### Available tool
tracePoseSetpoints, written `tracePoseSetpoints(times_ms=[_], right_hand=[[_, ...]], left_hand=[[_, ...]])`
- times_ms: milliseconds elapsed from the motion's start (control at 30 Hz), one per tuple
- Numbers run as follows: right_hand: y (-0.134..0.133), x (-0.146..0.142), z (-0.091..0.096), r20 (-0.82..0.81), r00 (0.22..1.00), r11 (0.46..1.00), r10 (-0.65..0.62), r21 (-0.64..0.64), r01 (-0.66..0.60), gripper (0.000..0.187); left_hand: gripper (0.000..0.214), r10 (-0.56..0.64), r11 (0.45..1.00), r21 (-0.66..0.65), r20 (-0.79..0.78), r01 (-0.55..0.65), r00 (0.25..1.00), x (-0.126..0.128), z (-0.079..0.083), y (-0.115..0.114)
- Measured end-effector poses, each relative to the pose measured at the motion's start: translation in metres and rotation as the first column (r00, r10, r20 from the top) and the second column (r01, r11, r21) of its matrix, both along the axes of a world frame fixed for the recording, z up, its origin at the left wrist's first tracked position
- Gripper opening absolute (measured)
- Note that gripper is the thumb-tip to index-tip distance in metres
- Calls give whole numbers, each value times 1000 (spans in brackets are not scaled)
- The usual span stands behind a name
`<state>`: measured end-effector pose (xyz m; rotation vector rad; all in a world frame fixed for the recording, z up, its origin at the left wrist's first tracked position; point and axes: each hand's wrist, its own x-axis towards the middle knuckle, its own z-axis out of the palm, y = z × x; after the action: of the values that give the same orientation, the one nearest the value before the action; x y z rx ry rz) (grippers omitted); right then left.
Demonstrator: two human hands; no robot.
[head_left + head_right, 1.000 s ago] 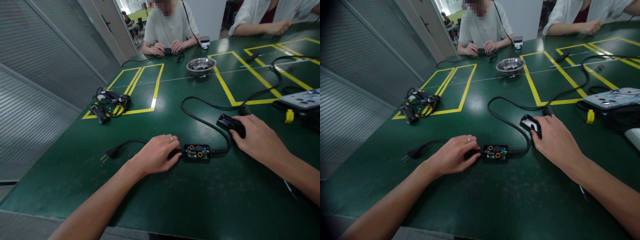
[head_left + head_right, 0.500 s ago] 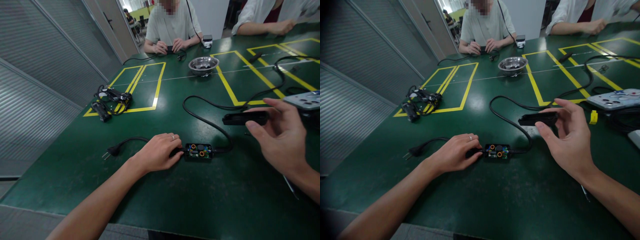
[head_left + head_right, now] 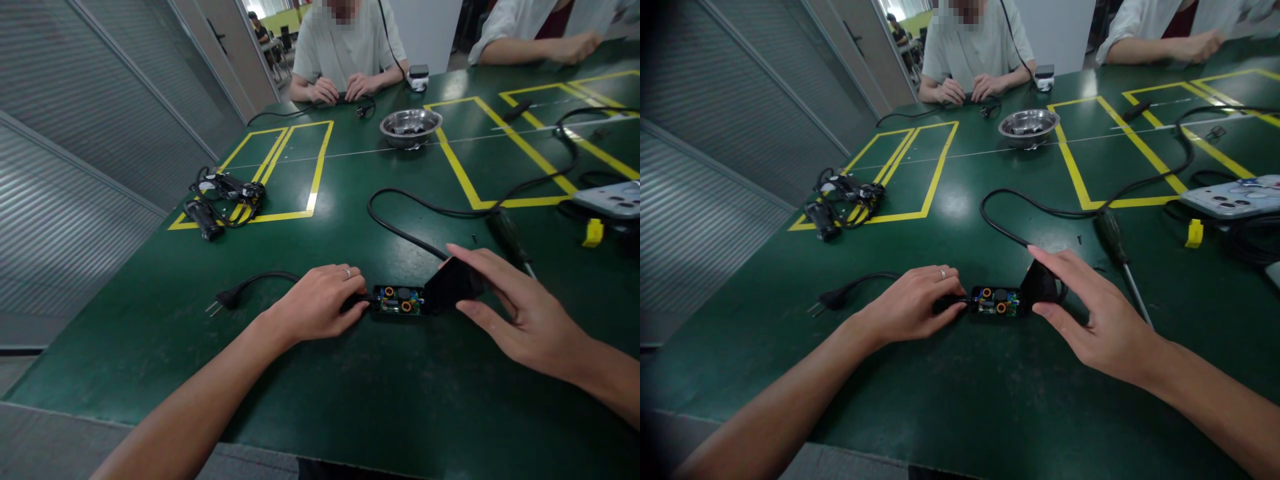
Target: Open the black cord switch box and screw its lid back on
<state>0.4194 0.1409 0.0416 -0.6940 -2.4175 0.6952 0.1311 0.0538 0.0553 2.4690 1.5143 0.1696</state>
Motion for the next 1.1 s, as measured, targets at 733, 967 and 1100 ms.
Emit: tracePoseSetpoints(times_ms=[733, 967, 1100], right_hand=[[-10, -13, 11, 107, 993, 995, 39, 91, -49, 76], [-21, -29, 5, 183, 974, 954, 133, 242, -176, 68], [-21, -34, 4, 257, 958, 945, 128, 260, -197, 64]], left_hand=[[15, -24, 1000, 6, -2, 24, 1000, -2, -1, 1], [15, -40, 999, -11, 9, 40, 999, -6, 0, 1], [17, -47, 999, -11, 16, 47, 999, -8, 1, 1]])
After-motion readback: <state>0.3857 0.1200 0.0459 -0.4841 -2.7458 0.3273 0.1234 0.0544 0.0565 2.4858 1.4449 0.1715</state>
